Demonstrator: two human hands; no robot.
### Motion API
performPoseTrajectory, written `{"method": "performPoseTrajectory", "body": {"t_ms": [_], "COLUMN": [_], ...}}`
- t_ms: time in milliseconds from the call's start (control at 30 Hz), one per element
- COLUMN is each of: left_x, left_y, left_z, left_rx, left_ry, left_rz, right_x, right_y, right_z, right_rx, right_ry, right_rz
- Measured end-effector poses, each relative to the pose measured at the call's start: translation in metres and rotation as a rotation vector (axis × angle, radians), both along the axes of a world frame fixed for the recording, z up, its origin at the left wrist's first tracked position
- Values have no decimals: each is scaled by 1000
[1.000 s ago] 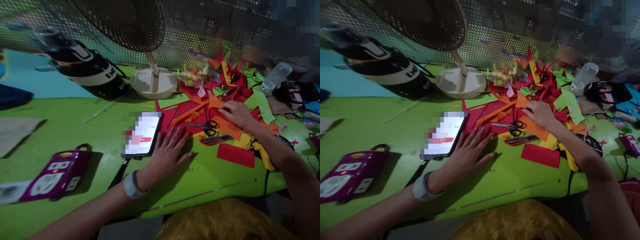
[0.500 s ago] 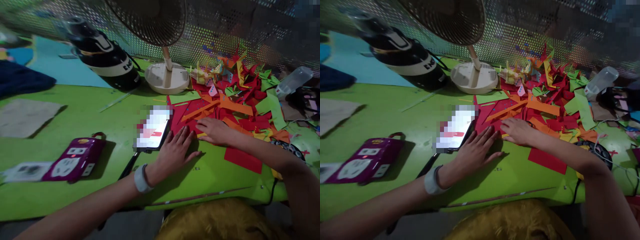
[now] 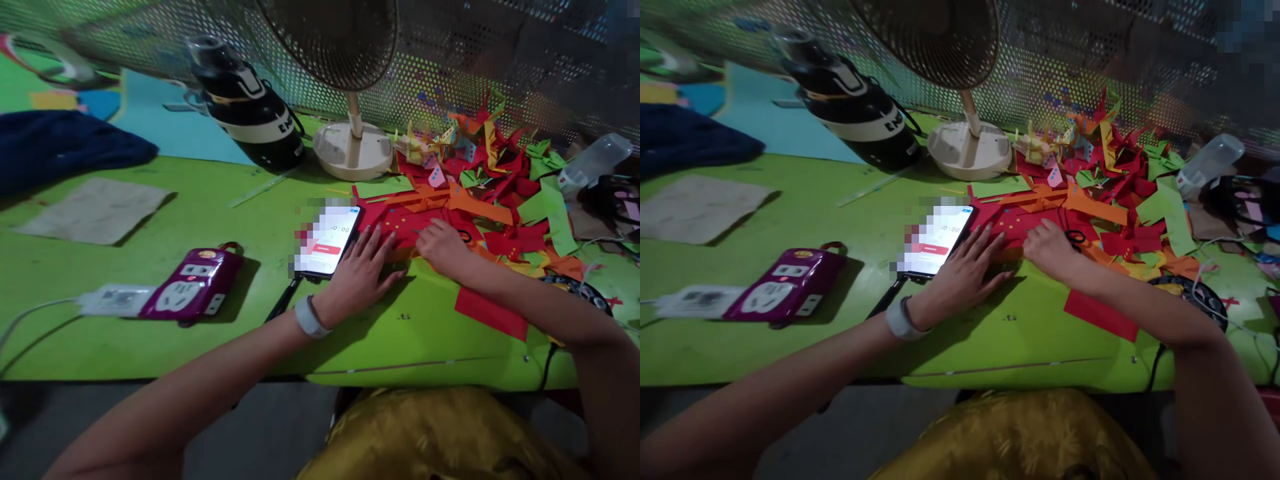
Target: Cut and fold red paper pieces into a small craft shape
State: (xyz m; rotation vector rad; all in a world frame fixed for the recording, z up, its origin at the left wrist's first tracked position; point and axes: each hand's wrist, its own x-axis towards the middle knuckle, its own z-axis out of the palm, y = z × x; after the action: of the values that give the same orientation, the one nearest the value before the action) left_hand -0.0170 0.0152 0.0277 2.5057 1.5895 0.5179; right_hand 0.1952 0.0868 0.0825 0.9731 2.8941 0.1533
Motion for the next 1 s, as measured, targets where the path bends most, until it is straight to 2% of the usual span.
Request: {"method": "performPoseTrajectory", "body": {"t_ms": [133,267,367,467,600,667,733,800,867,900,933,1000], "left_x": [-8,-16,-17,-19,-24,-26,-27,-28,-33,-36,-40,-48], "left_y": [9,15,13,11,21,28,32,32,29,27,25,21], "left_z": [-1,4,18,40,66,72,74,76,79,80,80,79], "left_rx": [24,-30,-52,14,224,278,293,318,330,316,289,222], "left_ry": [-6,-14,-51,-89,-162,-176,-206,-256,-268,-251,-224,-168], "left_rz": [14,-9,-1,24,119,143,142,142,122,94,53,-47], "right_x": [29,57,71,77,86,93,99,102,98,94,89,80], "right_y": [12,20,19,19,44,63,72,63,38,21,5,-22], "right_z": [6,7,10,22,55,77,100,120,134,137,137,127], "right_rx": [-91,-202,-239,-187,17,281,548,642,716,724,666,403], "right_ry": [138,352,563,769,1017,1231,1332,1354,1325,1264,1152,935], "right_rz": [-67,-130,-196,-271,-386,-457,-439,-379,-191,-140,-117,-22]}}
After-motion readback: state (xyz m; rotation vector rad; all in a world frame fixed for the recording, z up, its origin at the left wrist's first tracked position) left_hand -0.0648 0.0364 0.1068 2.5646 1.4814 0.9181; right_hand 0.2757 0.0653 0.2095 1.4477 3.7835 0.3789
